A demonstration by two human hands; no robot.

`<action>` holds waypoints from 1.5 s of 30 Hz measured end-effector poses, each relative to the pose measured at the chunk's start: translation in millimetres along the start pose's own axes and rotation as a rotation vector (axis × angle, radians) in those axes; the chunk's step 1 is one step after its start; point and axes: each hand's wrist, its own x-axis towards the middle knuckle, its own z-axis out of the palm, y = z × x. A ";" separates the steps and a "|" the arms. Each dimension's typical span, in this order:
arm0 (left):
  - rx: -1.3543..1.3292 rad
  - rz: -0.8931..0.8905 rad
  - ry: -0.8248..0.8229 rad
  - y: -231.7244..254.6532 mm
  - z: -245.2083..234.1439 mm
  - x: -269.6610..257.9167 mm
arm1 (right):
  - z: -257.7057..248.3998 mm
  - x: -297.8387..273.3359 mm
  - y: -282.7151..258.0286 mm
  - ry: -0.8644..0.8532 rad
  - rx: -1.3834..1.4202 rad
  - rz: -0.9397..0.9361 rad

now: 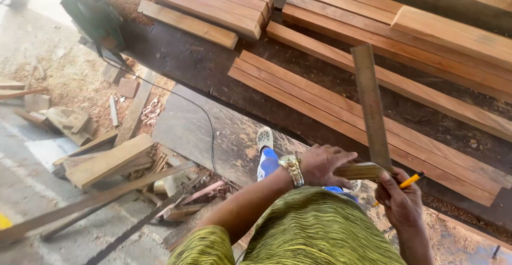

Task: Marking wooden planks with a square ruler and pencil on a workbench for cutting.

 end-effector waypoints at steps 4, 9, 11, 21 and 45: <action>0.012 0.090 0.074 -46.2 -47.3 -36.9 | 94.2 24.1 14.4 0.043 -0.070 -0.041; -0.028 0.030 0.200 -126.7 -113.8 -82.8 | 193.9 54.1 38.1 -0.017 -0.051 0.010; -0.074 0.022 0.238 -158.3 -110.3 -105.0 | 212.1 62.2 54.4 -0.028 -0.197 0.035; -0.659 -0.368 0.320 -190.7 -101.3 -132.2 | 318.7 103.1 35.0 -0.142 -0.816 0.038; 0.389 -0.340 0.311 -175.6 -139.3 -17.4 | 234.6 319.9 -13.6 -0.335 -1.000 0.109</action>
